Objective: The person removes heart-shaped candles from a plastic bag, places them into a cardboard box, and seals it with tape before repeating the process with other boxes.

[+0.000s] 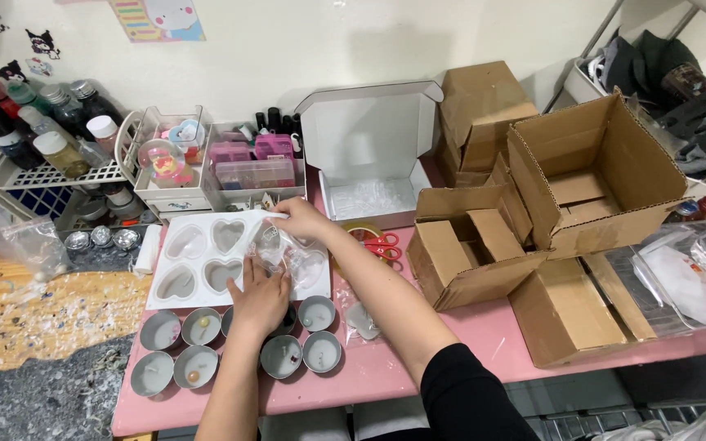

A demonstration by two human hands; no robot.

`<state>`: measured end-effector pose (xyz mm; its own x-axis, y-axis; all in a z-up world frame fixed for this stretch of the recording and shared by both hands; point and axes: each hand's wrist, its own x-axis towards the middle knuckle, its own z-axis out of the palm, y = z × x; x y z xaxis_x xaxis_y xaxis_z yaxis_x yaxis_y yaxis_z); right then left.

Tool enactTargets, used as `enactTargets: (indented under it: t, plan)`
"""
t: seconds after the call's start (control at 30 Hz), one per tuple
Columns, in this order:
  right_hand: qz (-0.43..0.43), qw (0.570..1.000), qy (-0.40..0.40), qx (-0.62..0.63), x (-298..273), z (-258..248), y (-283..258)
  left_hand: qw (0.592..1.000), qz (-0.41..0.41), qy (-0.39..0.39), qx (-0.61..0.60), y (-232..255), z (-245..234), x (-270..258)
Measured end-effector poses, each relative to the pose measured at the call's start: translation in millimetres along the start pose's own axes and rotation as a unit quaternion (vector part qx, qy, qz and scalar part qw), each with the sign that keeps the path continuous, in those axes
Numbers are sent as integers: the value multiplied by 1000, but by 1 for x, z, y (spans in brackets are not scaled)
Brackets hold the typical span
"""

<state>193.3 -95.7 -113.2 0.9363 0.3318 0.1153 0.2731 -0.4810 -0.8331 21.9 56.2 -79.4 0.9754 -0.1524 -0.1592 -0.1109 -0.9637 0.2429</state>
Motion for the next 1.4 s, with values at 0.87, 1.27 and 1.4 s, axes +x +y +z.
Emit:
enactTargets:
  t: [0.87, 1.27, 1.4]
  plan:
    - [-135, 974, 8, -183, -23, 6, -31, 1000, 16, 15, -16, -13, 6, 2]
    - [-81, 981, 136, 117, -31, -23, -36, 993, 28, 41, -105, -14, -10, -5]
    - [-26, 918, 205, 338, -82, -57, -49, 966, 84, 154, -187, 2, -46, -34]
